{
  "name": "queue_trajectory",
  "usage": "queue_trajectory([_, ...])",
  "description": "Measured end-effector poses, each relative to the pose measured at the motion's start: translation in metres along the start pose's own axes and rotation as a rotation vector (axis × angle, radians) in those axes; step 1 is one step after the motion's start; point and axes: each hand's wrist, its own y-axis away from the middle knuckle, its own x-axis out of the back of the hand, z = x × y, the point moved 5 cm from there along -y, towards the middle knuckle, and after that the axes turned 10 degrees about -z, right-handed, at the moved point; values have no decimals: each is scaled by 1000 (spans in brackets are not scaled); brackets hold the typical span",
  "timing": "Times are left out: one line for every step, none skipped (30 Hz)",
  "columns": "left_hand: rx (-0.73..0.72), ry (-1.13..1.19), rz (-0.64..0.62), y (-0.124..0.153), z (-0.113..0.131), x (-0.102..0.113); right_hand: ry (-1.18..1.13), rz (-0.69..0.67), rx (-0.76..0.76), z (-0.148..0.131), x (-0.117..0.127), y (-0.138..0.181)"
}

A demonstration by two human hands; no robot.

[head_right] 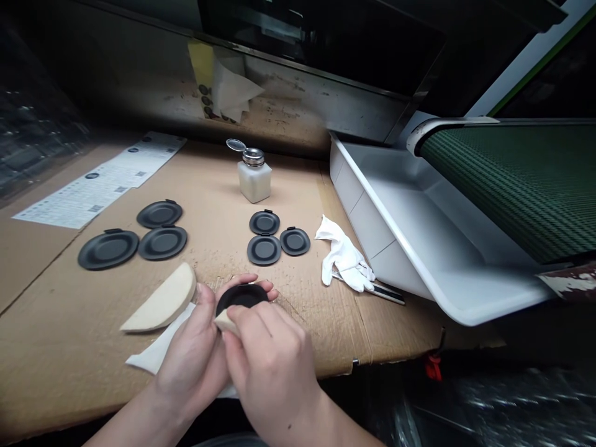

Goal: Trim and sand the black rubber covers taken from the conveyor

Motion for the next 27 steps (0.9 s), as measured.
queue_trajectory([-3,-1,-4,0,0,0,7,7,-1,1,1,-1])
queue_trajectory([-10,-2,-5,-1,1,0,14,19,-6,2,2,-2])
queue_trajectory([-18,-2,-2,-1,1,0,21,32,-11,3,2,-3])
queue_trajectory([-24,-2,4,-1,1,1,25,40,-11,3,2,-3])
queue_trajectory([-25,-3,9,-1,1,1,25,35,1,1,1,-3])
queue_trajectory([-23,-5,10,-1,1,1,23,16,23,0,1,-2])
queue_trajectory([-17,-9,10,-1,1,1,21,-19,46,-2,1,-1])
queue_trajectory([-13,-10,6,-1,0,1,20,-63,65,-3,2,1])
queue_trajectory([-12,-8,0,-1,0,1,19,-111,74,-1,6,3])
queue_trajectory([-13,-4,-7,-1,0,1,23,-152,76,2,11,5])
queue_trajectory([-12,2,-13,-1,0,0,35,-173,66,8,19,7])
queue_trajectory([-12,7,-16,-1,0,0,58,-166,46,15,29,9])
queue_trajectory([-11,9,-16,-1,0,0,90,-131,17,23,40,11])
queue_trajectory([-8,7,-13,-1,0,0,130,-72,-17,31,50,13])
queue_trajectory([-5,2,-8,-1,1,0,172,-5,-54,38,59,16])
queue_trajectory([-4,-4,-4,-1,1,0,207,57,-85,43,65,19])
queue_trajectory([-4,-9,-6,0,1,0,224,101,-99,45,68,21])
queue_trajectory([-5,-15,-13,0,1,0,217,125,-88,45,67,23])
queue_trajectory([-9,-23,-25,1,1,-1,189,131,-57,42,63,24])
queue_trajectory([-19,-36,-39,2,2,-1,151,121,-13,37,58,25])
queue_trajectory([-35,-52,-55,2,2,-2,116,108,34,31,51,24])
queue_trajectory([-52,-74,-68,2,3,-3,98,94,77,25,46,23])
queue_trajectory([-67,-100,-80,3,3,-4,104,86,112,20,40,21])
queue_trajectory([-80,-129,-89,3,3,-4,133,83,136,15,36,20])
queue_trajectory([-89,-158,-97,2,2,-4,177,84,150,11,32,18])
queue_trajectory([-93,-185,-101,2,2,-5,223,83,157,9,29,17])
queue_trajectory([-98,-209,-100,2,1,-5,261,77,159,6,26,16])
